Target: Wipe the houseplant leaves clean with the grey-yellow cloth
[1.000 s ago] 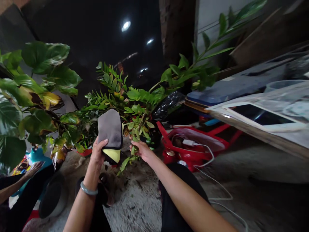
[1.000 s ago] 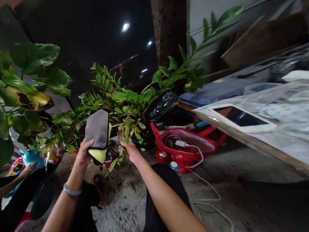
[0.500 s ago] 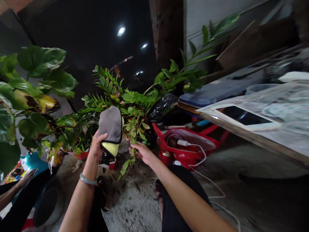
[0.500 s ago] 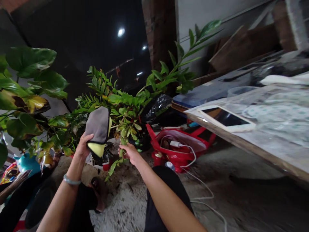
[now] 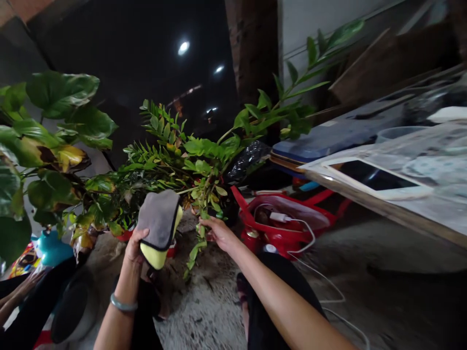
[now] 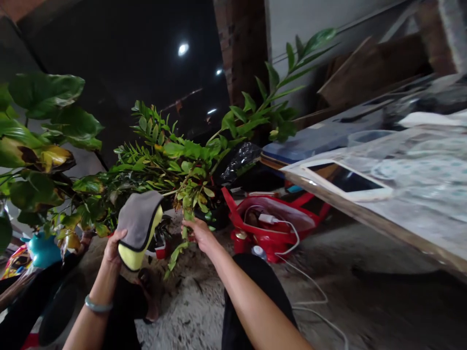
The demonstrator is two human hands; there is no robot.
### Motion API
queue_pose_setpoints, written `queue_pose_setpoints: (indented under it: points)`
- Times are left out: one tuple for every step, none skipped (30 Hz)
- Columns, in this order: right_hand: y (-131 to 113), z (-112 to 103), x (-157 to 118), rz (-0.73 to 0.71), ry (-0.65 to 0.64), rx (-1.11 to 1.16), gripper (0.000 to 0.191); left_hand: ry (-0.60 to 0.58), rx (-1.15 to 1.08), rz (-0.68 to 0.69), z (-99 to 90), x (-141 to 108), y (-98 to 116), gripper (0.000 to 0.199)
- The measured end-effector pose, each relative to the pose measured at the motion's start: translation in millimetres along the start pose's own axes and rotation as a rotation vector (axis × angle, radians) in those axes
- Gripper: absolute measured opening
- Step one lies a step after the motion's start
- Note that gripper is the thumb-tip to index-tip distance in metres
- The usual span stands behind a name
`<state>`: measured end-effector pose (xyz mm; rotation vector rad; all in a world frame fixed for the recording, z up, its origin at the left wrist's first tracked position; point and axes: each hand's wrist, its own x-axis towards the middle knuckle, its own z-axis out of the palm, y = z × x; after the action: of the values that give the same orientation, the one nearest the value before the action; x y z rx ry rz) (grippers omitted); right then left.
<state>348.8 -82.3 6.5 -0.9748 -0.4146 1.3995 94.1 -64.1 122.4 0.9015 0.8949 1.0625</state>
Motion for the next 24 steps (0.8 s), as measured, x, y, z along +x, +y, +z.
queue_pose_setpoints:
  points:
    - [1.2, 2.9, 0.4, 0.010, 0.011, -0.003, 0.015, 0.026, 0.011, 0.048, 7.2, 6.3, 1.9, 0.050]
    - [2.6, 5.9, 0.9, 0.018, 0.023, -0.008, 0.014, 0.050, 0.039, 0.083, 13.6, 11.6, 0.8, 0.050]
    - [3.9, 8.7, 1.5, 0.025, 0.032, -0.013, 0.013, 0.071, 0.081, 0.100, 18.1, 14.7, -3.4, 0.049]
    - [5.2, 11.0, 2.3, 0.031, 0.040, -0.018, 0.012, 0.086, 0.132, 0.099, 19.8, 14.9, -10.2, 0.048]
    - [6.4, 12.8, 3.2, 0.034, 0.048, -0.023, 0.012, 0.087, 0.187, 0.069, 18.3, 11.8, -19.1, 0.046]
    - [7.6, 14.0, 4.2, 0.036, 0.054, -0.026, 0.012, 0.071, 0.238, 0.015, 13.3, 5.6, -29.1, 0.045]
    - [8.7, 14.8, 5.1, 0.038, 0.059, -0.028, 0.013, 0.036, 0.277, -0.051, 5.4, -3.1, -39.1, 0.043]
    - [9.7, 15.0, 5.9, 0.040, 0.063, -0.031, 0.013, -0.011, 0.299, -0.126, -4.5, -13.4, -48.0, 0.043]
    - [10.6, 15.0, 6.6, 0.042, 0.067, -0.034, 0.012, -0.054, 0.295, -0.180, -15.4, -24.2, -54.9, 0.044]
    - [11.5, 14.8, 7.1, 0.043, 0.070, -0.038, 0.011, -0.087, 0.265, -0.217, -26.2, -34.9, -59.2, 0.046]
    - [12.5, 14.4, 7.4, 0.045, 0.072, -0.046, 0.011, -0.101, 0.211, -0.223, -35.7, -44.5, -60.7, 0.051]
    - [13.5, 14.0, 7.5, 0.051, 0.075, -0.062, 0.012, -0.095, 0.140, -0.200, -43.5, -52.7, -59.6, 0.055]
    - [14.7, 13.7, 7.4, 0.058, 0.077, -0.086, 0.013, -0.069, 0.066, -0.161, -49.3, -59.4, -56.2, 0.059]
    - [16.2, 13.2, 7.0, 0.063, 0.080, -0.115, 0.014, -0.027, -0.002, -0.108, -53.1, -64.5, -51.4, 0.061]
    - [18.1, 12.8, 6.1, 0.064, 0.084, -0.150, 0.016, 0.025, -0.055, -0.052, -55.3, -68.3, -45.9, 0.062]
    - [20.3, 12.2, 4.5, 0.061, 0.091, -0.189, 0.017, 0.080, -0.094, 0.001, -56.5, -71.1, -40.6, 0.061]
    - [22.9, 11.6, 2.1, 0.047, 0.107, -0.229, 0.018, 0.129, -0.124, 0.046, -57.1, -73.2, -36.3, 0.061]
    - [25.8, 11.1, -1.6, 0.015, 0.144, -0.263, 0.019, 0.169, -0.152, 0.079, -57.4, -74.8, -33.6, 0.060]
    - [28.9, 11.0, -6.9, -0.036, 0.197, -0.289, 0.021, 0.199, -0.182, 0.099, -57.8, -76.0, -33.0, 0.061]
    - [32.1, 11.8, -14.0, -0.104, 0.262, -0.304, 0.023, 0.222, -0.217, 0.110, -58.0, -76.8, -34.4, 0.060]
    - [35.5, 14.0, -23.0, -0.179, 0.319, -0.310, 0.025, 0.242, -0.254, 0.113, -57.9, -77.2, -37.9, 0.060]
    - [39.1, 18.0, -33.8, -0.248, 0.348, -0.309, 0.028, 0.265, -0.293, 0.109, -57.1, -77.3, -43.1, 0.060]
    - [43.0, 24.3, -46.1, -0.299, 0.334, -0.308, 0.032, 0.288, -0.327, 0.101, -55.2, -77.0, -49.2, 0.059]
    - [47.2, 32.8, -59.2, -0.322, 0.274, -0.309, 0.037, 0.306, -0.354, 0.096, -52.0, -76.6, -55.8, 0.058]
